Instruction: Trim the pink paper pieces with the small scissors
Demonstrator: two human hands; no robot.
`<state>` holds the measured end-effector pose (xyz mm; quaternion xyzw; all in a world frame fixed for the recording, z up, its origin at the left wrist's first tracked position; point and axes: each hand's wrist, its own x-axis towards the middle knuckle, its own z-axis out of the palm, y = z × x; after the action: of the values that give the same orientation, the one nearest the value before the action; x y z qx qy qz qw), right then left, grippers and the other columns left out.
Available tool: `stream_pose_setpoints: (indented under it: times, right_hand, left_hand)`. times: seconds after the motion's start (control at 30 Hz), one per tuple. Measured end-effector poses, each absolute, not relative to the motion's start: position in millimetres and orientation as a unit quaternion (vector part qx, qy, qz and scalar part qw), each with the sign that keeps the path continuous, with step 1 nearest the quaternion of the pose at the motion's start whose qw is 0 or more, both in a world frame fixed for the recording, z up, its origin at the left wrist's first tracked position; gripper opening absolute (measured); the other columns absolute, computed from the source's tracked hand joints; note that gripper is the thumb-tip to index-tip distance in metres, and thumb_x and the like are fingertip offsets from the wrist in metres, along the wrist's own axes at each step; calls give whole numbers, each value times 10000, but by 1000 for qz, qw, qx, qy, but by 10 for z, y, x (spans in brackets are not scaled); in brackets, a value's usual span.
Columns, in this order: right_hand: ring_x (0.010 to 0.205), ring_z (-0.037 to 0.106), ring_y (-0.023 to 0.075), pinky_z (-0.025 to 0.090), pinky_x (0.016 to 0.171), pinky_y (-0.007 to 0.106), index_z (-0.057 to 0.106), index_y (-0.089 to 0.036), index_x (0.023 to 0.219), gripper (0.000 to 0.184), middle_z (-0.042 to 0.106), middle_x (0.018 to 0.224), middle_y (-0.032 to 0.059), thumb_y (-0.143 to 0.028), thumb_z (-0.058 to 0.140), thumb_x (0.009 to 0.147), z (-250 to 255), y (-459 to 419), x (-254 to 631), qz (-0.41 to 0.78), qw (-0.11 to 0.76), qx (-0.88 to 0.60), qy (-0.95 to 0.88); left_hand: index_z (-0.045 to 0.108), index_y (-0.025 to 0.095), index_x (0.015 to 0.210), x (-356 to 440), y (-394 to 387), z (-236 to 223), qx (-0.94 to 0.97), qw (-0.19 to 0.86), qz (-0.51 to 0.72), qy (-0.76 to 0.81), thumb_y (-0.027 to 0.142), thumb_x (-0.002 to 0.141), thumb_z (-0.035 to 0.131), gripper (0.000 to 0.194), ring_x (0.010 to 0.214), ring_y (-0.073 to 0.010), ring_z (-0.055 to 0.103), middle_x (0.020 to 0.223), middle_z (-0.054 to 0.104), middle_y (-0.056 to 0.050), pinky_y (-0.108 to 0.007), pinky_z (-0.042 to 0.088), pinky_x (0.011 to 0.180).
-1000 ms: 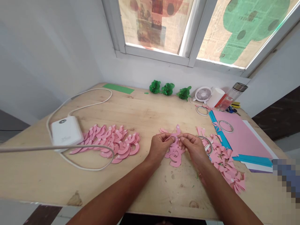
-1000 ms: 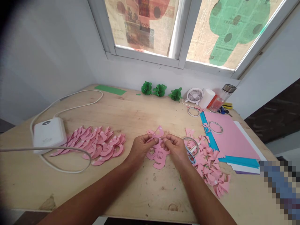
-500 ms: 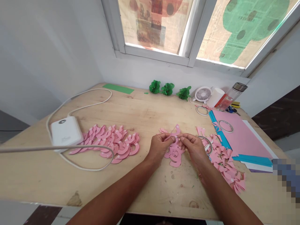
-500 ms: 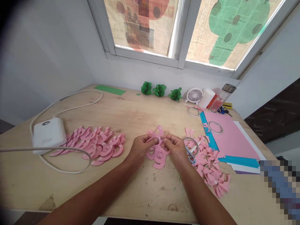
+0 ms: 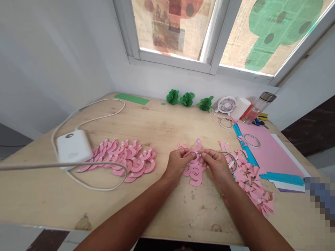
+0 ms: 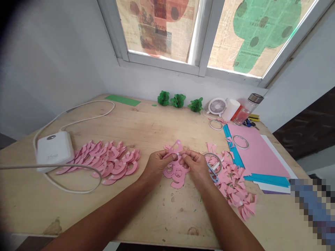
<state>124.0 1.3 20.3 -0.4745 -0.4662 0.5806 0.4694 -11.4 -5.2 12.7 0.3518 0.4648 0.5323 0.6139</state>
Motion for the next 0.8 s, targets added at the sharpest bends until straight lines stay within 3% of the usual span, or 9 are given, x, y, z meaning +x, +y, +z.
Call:
stream_pose_setpoints:
  times: [0.37,0.8]
  right_hand:
    - [475,443,77,325,464,209,679,-153,732,158,589,555,-3,-298,652,676,177,19,1251,576,469,-472,-475]
    - [497,475,105,355,450,217,676,-158,930,277,595,582,11,-336,566,749,189,-41,1206,474,439,-500,-577]
  left_hand:
    - [648,107,632,-115,-30,77,351,617,535,457,310,564,706,222,501,-85,438,550,531,6,-195,324,470]
    - [625,114,585,-109,-38,138,336,582,556,488,288,528,696,196,452,-66,395,494,494,31,-185,295,431]
